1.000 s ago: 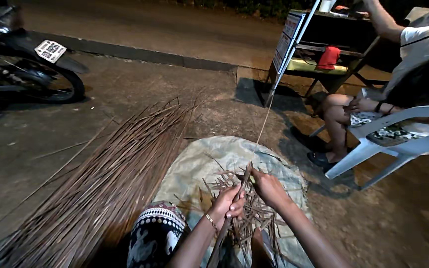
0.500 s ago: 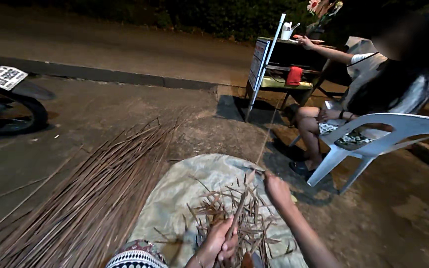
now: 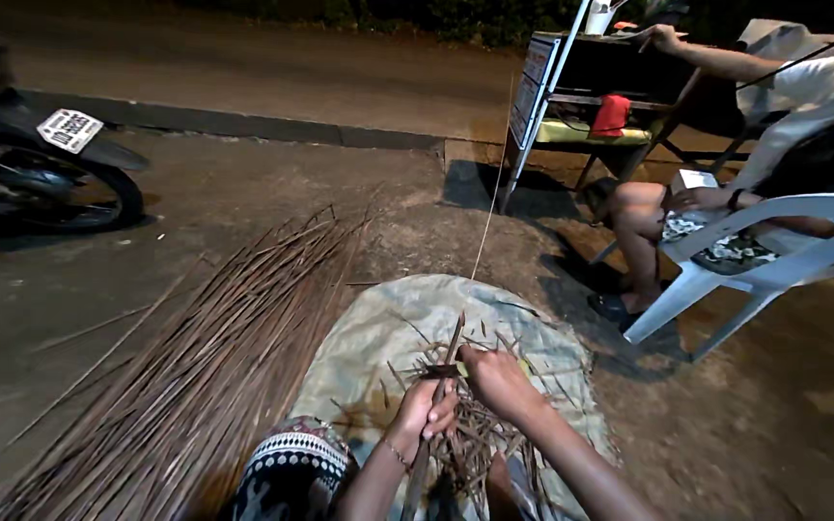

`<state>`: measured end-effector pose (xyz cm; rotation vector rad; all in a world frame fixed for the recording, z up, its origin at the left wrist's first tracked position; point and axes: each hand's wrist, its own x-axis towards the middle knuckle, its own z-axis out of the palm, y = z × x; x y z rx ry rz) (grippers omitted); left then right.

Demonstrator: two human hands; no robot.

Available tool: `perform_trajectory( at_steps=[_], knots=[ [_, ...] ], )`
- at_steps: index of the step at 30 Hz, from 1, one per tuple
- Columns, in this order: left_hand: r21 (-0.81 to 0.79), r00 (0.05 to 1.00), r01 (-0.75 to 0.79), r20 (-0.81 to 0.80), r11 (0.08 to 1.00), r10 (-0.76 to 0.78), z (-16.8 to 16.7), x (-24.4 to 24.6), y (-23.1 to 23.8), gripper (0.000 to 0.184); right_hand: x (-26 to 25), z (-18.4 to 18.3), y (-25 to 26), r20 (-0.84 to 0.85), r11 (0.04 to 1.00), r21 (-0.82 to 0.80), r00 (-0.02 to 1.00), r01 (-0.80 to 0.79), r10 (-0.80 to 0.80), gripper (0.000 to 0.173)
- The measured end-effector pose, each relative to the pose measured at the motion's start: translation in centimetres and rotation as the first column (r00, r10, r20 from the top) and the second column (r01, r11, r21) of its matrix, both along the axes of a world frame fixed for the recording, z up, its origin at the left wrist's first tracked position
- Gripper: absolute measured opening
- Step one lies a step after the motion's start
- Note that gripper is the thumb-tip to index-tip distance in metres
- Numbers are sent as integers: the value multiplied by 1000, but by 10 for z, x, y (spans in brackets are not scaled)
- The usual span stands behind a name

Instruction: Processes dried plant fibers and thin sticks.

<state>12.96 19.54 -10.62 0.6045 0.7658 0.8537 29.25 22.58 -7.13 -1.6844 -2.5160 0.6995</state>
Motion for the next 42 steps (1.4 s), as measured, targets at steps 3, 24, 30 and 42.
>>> perform_trajectory(
  at_steps=[3, 24, 30, 42],
  knots=[
    [15, 998, 65, 15, 998, -66, -1, 3, 0, 48, 9, -5, 5, 49, 996, 27, 995, 90, -91, 29],
    [-9, 991, 125, -37, 992, -125, -2, 4, -5, 48, 83, 10, 31, 20, 824, 91, 826, 559, -563, 32],
    [24, 1000, -18, -10, 1000, 18, 1, 3, 1, 48, -1, 6, 1, -93, 995, -75, 993, 70, -77, 28],
    [-42, 992, 76, -96, 996, -80, 3, 15, -1, 48, 23, -24, 12, 117, 966, 148, 966, 212, -230, 29]
  ],
)
